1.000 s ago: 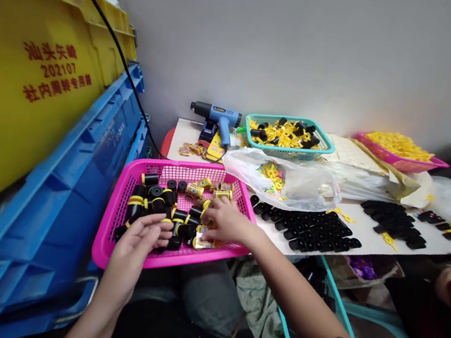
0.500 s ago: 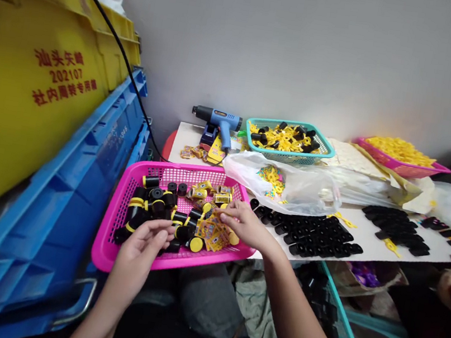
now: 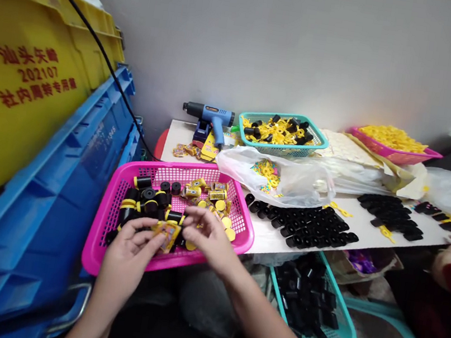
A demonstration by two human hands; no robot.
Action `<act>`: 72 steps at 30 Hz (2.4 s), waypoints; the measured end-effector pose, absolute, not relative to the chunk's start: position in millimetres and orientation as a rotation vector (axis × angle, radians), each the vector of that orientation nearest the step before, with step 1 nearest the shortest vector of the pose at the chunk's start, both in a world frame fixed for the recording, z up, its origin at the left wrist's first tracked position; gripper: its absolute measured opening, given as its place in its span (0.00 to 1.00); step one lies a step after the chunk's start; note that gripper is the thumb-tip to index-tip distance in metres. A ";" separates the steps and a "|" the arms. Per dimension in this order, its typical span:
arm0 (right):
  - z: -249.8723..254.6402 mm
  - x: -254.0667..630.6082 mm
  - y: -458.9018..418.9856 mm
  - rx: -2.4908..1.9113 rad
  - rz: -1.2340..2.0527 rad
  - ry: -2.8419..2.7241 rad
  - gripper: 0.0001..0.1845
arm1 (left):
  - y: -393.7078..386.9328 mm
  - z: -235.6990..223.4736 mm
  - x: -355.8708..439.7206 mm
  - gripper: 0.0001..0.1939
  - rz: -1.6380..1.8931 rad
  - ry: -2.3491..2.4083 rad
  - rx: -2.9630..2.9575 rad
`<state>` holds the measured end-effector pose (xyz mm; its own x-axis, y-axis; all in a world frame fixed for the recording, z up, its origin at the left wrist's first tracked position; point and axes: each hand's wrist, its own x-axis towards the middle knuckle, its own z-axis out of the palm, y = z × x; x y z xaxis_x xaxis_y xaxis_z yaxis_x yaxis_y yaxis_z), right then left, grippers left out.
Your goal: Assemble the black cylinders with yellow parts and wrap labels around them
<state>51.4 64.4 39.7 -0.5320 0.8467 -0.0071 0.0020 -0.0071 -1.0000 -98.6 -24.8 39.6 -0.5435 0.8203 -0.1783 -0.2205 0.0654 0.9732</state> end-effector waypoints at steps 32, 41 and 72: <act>41.9 62.7 70.3 -0.648 1.968 -1.446 0.19 | -31.1 12.3 -105.6 0.17 1.723 1.594 0.648; 32.9 64.8 59.2 -0.619 1.705 -1.668 0.22 | -28.9 40.8 -88.4 0.15 1.469 1.369 0.726; 44.1 82.8 172.7 -1.096 0.057 -3.031 0.19 | -32.2 30.2 -108.2 0.22 1.571 1.501 0.686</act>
